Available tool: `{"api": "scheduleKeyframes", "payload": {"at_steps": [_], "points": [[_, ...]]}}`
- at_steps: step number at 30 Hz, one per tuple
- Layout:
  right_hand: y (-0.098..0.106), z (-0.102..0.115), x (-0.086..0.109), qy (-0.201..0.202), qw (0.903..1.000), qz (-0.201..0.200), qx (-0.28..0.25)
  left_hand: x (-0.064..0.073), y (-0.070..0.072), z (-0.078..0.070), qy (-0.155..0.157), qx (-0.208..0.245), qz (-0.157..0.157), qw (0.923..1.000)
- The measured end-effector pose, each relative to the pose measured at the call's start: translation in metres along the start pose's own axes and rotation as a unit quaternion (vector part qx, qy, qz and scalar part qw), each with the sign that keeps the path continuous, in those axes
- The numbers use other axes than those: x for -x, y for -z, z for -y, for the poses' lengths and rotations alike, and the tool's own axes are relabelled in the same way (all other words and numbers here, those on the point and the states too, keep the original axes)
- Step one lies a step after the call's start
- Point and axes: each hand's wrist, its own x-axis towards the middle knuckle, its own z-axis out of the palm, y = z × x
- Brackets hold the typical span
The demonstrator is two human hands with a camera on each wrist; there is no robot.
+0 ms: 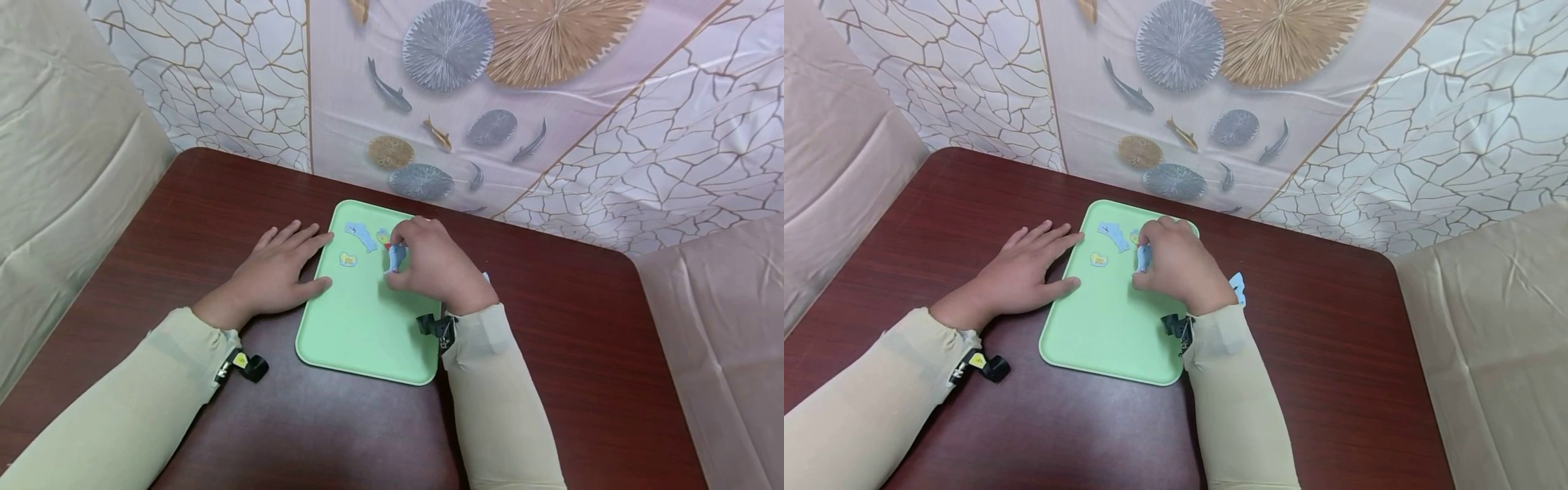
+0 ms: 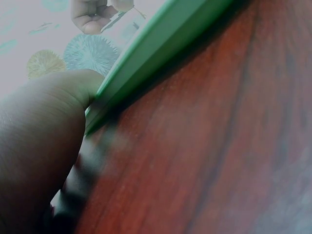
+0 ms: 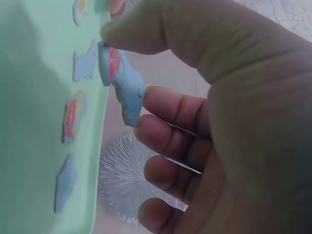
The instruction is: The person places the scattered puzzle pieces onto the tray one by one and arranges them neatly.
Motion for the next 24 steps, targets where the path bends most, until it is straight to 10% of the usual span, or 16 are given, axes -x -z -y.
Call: {"api": "scheduleKeyframes", "payload": {"at_steps": [24], "points": [[-0.035, 0.010, -0.018, 0.008, 0.9994, -0.004, 0.034, 0.001, 0.001, -0.002, 0.002, 0.004, 0.000, 1.0000]]}}
